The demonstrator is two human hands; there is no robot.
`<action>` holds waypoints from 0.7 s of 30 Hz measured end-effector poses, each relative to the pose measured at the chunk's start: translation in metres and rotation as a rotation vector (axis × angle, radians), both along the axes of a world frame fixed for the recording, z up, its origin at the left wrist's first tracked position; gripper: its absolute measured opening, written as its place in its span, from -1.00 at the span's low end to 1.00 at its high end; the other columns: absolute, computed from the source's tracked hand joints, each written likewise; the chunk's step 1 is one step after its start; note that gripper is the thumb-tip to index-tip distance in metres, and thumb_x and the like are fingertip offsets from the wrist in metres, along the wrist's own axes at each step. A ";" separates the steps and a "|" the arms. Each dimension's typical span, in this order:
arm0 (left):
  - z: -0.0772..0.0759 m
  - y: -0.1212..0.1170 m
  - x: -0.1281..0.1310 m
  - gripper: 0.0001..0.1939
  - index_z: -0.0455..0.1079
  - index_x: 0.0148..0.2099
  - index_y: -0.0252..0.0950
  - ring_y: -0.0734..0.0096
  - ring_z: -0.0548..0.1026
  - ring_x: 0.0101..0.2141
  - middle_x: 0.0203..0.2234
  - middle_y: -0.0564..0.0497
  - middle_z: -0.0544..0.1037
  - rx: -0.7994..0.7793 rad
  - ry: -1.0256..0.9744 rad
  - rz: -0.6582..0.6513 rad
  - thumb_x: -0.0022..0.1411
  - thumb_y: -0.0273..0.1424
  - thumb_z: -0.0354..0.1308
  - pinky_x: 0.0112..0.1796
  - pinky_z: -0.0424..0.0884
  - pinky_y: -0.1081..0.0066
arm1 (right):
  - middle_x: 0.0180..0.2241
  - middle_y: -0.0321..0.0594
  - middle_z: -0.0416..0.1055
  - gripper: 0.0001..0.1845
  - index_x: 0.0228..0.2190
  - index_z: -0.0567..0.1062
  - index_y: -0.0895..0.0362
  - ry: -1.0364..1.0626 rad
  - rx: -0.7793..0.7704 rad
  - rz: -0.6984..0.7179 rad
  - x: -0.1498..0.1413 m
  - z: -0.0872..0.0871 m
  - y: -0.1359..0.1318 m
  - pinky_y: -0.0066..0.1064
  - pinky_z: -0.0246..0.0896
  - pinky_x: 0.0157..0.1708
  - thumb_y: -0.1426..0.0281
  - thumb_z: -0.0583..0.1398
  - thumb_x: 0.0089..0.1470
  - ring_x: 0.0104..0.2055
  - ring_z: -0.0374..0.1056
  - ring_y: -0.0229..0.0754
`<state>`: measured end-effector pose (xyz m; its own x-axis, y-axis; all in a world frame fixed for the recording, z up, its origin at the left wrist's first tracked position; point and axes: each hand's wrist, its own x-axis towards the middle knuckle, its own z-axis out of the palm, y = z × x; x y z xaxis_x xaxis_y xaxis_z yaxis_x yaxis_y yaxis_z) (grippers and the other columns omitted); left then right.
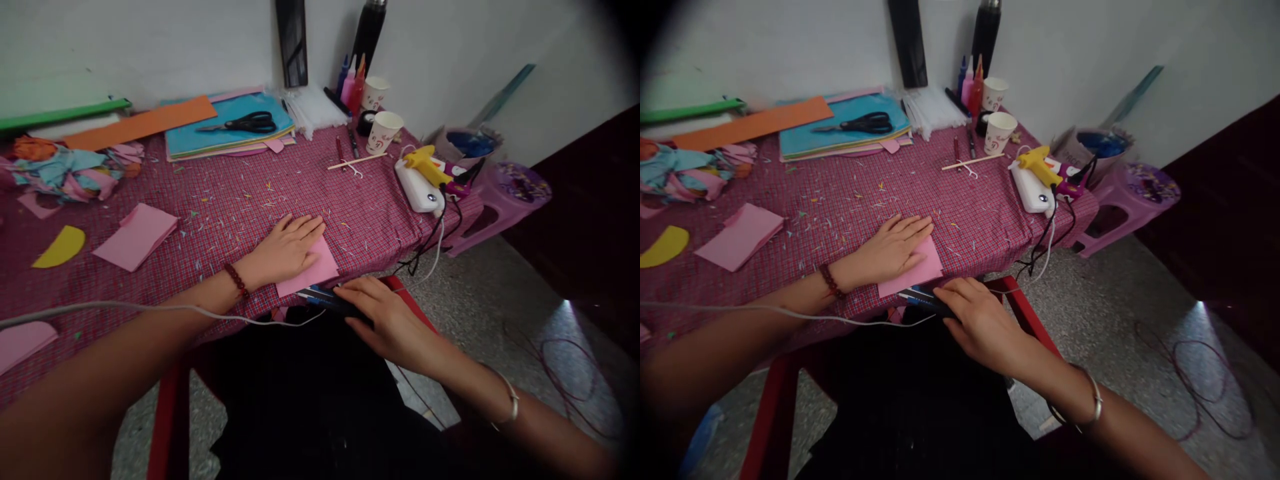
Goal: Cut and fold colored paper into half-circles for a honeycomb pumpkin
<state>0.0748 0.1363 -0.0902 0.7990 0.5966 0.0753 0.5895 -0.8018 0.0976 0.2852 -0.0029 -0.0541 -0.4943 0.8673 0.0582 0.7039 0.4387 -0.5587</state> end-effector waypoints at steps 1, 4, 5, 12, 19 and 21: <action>0.000 0.000 0.000 -0.40 0.01 0.37 -0.41 0.08 0.06 0.29 0.34 -0.16 0.09 -0.003 -0.002 0.000 0.39 -0.21 -0.16 0.26 -0.13 0.04 | -0.04 -0.04 0.39 -0.53 0.07 0.38 0.17 0.010 -0.005 0.010 -0.001 0.000 -0.001 -0.13 0.29 0.00 0.54 0.16 0.10 -0.01 0.30 -0.03; -0.003 0.000 0.001 -0.40 0.01 0.37 -0.40 0.05 0.06 0.29 0.34 -0.17 0.08 -0.028 -0.022 -0.004 0.39 -0.21 -0.15 0.26 -0.14 0.01 | -0.01 -0.08 0.39 -0.49 0.11 0.35 0.11 0.047 -0.072 0.126 0.002 0.002 -0.006 -0.14 0.26 0.03 0.55 0.15 0.11 0.02 0.29 -0.06; -0.003 0.000 0.001 -0.40 0.02 0.36 -0.40 0.04 0.06 0.29 0.34 -0.17 0.08 -0.043 -0.036 -0.006 0.39 -0.21 -0.14 0.26 -0.15 0.00 | 0.00 -0.11 0.39 -0.48 0.12 0.35 0.08 0.063 -0.108 0.179 0.004 0.003 -0.008 -0.15 0.24 0.05 0.55 0.16 0.12 0.03 0.30 -0.08; 0.015 0.013 -0.017 -0.45 0.14 0.30 -0.31 0.20 0.27 0.21 0.24 -0.19 0.29 -0.497 -0.539 0.127 0.38 -0.16 -0.17 0.18 0.19 0.11 | -0.08 -0.11 0.43 -0.57 0.05 0.41 0.05 0.195 0.080 -0.129 0.047 0.001 0.031 -0.13 0.28 -0.01 0.45 0.17 0.13 -0.03 0.35 -0.06; 0.033 -0.018 -0.028 -0.24 0.15 0.28 -0.36 0.00 0.29 0.17 0.20 -0.24 0.32 -0.279 -0.247 0.280 0.07 -0.24 0.22 0.14 0.23 0.08 | -0.14 -0.02 0.44 -0.54 0.01 0.46 0.17 -0.135 0.274 -0.319 0.070 -0.021 0.101 0.01 0.25 -0.03 0.47 0.17 0.03 -0.07 0.34 0.09; 0.034 -0.024 -0.024 -0.17 0.09 0.31 -0.41 -0.05 0.28 0.17 0.21 -0.28 0.30 -0.216 -0.115 0.243 0.04 -0.26 0.25 0.14 0.21 0.08 | -0.05 0.03 0.41 -0.52 0.04 0.45 0.15 -0.171 0.304 -0.307 0.064 -0.020 0.103 0.08 0.20 0.00 0.45 0.18 0.03 0.01 0.29 0.15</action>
<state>0.0504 0.1123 -0.0560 0.6255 0.7802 0.0074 0.7358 -0.5930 0.3269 0.3492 0.1002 -0.0738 -0.2422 0.9311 0.2727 0.8974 0.3218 -0.3019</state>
